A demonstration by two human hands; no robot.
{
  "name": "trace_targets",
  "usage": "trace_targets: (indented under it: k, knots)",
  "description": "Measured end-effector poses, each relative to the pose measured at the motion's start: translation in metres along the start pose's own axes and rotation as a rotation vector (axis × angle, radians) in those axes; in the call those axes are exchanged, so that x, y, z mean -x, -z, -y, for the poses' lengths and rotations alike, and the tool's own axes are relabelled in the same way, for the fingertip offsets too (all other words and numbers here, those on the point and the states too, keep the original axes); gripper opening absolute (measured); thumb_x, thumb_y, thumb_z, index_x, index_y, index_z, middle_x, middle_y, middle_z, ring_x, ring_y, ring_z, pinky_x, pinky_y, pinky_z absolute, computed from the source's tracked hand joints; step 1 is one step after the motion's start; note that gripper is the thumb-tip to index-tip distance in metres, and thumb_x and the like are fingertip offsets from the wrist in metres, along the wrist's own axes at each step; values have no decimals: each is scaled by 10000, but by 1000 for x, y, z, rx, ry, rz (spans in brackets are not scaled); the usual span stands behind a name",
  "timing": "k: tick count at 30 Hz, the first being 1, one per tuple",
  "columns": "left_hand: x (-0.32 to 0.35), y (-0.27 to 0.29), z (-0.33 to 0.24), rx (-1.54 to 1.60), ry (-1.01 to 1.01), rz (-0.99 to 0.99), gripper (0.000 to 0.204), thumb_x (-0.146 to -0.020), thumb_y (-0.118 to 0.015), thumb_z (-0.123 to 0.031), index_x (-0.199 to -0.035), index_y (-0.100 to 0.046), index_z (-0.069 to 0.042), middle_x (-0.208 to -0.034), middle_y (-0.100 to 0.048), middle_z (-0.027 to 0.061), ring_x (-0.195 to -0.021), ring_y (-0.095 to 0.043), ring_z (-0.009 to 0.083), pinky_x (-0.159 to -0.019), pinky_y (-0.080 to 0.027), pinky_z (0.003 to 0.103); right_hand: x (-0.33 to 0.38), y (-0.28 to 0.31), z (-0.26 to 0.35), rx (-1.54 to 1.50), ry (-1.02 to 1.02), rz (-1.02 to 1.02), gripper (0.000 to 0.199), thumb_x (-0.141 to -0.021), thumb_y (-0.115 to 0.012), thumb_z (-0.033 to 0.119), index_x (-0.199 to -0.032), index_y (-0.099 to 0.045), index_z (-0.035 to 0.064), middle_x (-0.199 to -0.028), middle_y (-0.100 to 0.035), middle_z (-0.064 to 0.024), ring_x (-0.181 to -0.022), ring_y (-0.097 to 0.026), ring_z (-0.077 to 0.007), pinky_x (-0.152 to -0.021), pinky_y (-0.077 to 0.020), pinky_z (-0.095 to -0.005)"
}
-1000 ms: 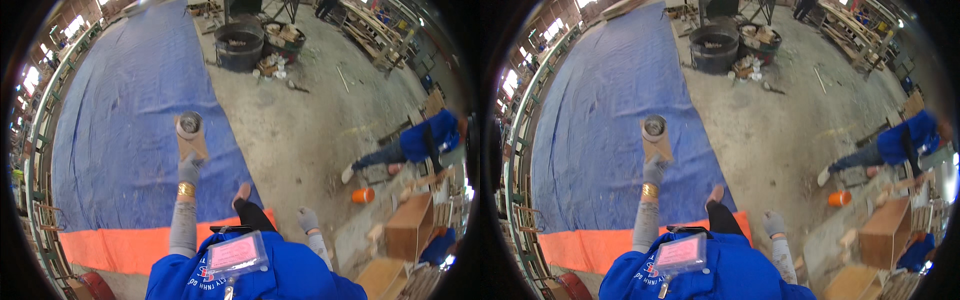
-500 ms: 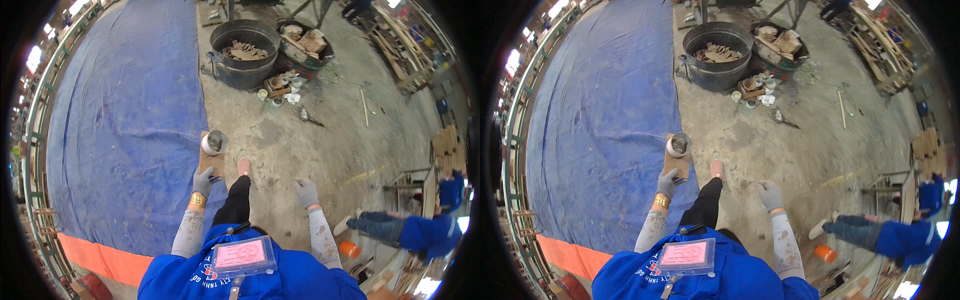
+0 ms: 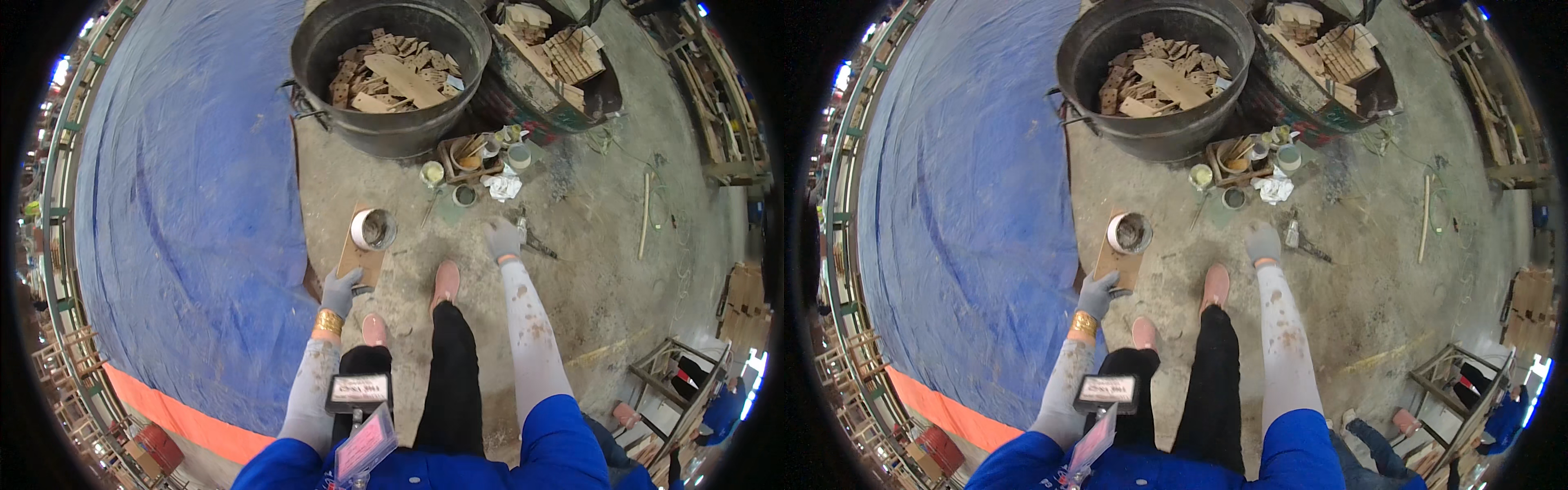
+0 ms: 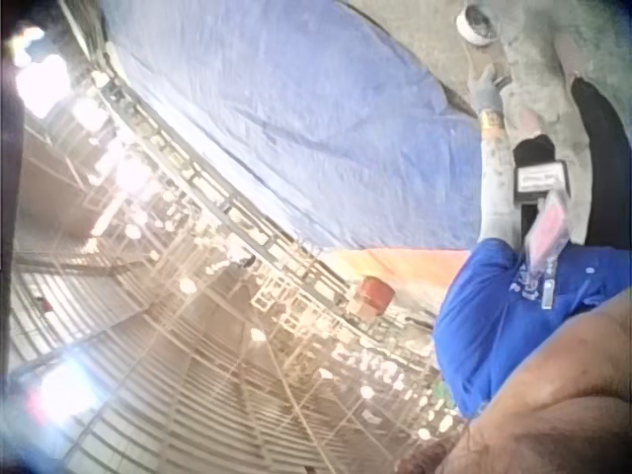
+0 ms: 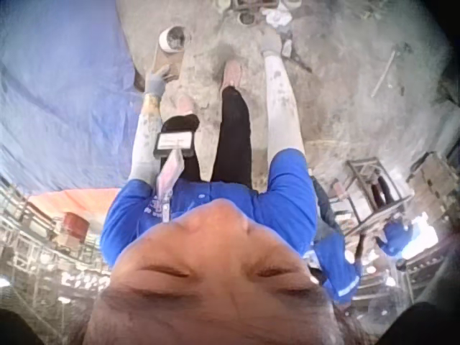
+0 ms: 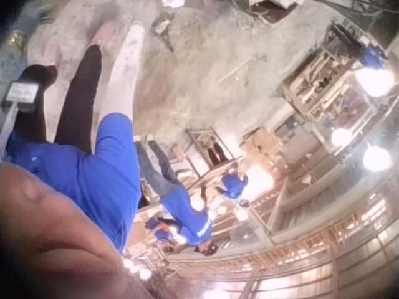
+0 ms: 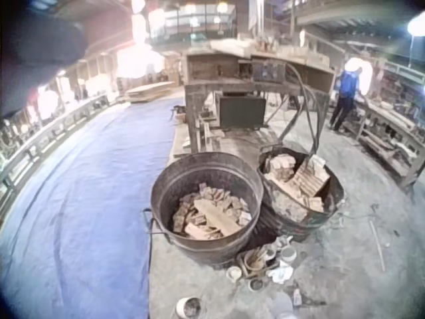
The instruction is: The person sits on the floor to prepare materials, mixing a substance in a container and pouring it into a larger bucket. They then stand and apply glue to the holes of wooden blocks using a brush, working alongside other workers in a factory setting.
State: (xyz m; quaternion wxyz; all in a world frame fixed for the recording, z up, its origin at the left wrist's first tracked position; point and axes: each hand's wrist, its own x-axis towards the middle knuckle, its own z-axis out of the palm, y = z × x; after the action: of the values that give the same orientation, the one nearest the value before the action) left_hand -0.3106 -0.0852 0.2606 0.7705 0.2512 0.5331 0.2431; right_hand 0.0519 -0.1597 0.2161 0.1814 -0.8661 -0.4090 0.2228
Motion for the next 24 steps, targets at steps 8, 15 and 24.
trace_targets:
  k: [8, 15, 24]
  knots:
    - [-168, 11, 100, -170, -11, 27, 339, -812, -586, -76, -1127, -505, 22, -1021, -588, 124, -858, -614, 255, -657, -570, 390, -206, -103, -33, 302, -82, -134, 371, -779, -571, 340, -1048, -549, 85, -1078, -534, -199, -940, -567, -357, -777, -468, -441]
    - [-264, 26, 111, -272, 52, 212, 297, -809, -610, -77, -1077, -536, 25, -1011, -594, 125, -873, -608, 250, -692, -565, 396, -242, -131, -66, 347, 26, -76, 292, -791, -560, 274, -984, -580, 56, -1037, -568, -209, -915, -580, -354, -753, -475, -436]
    - [-326, 2, 65, -373, 164, 111, 343, -818, -584, -82, -1118, -483, 50, -965, -591, 148, -793, -619, 277, -613, -571, 426, -224, -90, -72, 273, 344, -117, 221, -789, -499, 174, -963, -601, 82, -856, -628, -180, -829, -599, -354, -731, -472, -446]
